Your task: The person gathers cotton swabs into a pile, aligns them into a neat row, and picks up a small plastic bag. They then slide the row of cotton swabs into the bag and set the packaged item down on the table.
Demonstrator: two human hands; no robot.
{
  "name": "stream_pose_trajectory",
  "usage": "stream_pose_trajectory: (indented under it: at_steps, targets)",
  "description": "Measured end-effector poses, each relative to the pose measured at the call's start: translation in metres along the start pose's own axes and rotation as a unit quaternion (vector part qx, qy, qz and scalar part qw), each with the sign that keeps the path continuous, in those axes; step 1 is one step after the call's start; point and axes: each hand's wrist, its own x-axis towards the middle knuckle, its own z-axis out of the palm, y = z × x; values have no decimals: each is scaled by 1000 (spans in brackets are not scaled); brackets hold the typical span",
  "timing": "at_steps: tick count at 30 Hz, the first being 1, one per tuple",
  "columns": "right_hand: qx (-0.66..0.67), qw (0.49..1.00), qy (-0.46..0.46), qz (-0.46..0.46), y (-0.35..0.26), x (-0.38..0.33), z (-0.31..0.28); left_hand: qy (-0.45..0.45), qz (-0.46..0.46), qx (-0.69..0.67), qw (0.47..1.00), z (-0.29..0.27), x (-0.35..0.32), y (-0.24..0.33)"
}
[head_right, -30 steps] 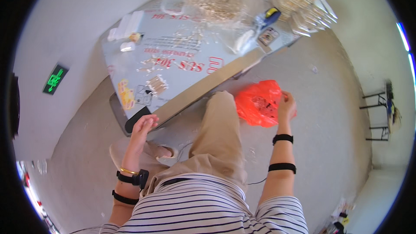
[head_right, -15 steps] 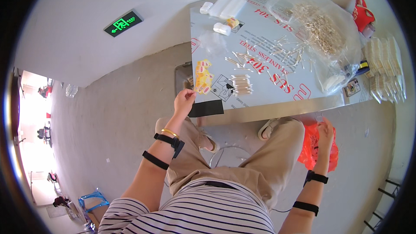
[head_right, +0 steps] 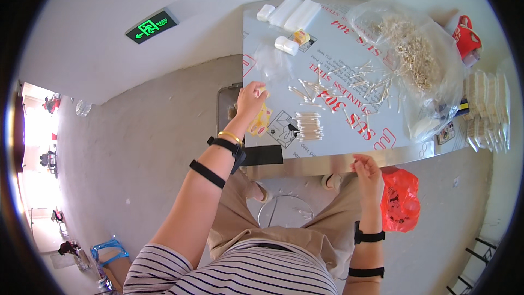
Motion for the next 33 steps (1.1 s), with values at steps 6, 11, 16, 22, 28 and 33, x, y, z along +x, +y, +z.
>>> stream_pose_trajectory:
  at_steps: [6,11,16,22,28,33]
  targets:
    - [-11,1000,-2,12,1,-10,5,-52,38,171,983,26,72,26]
    - [8,999,21,26,2,-9,-3,-168,6,328,929,36,88,30]
    - [16,999,-4,28,-10,0,8,-141,73,377,912,37,63,13]
    - [63,996,-53,21,9,-3,24,-189,100,326,921,25,29,21]
    - [67,994,-85,27,5,-23,30,-175,77,307,932,15,22,13]
    - [59,994,-94,-11,-4,-29,27,-104,100,215,966,-8,12,40]
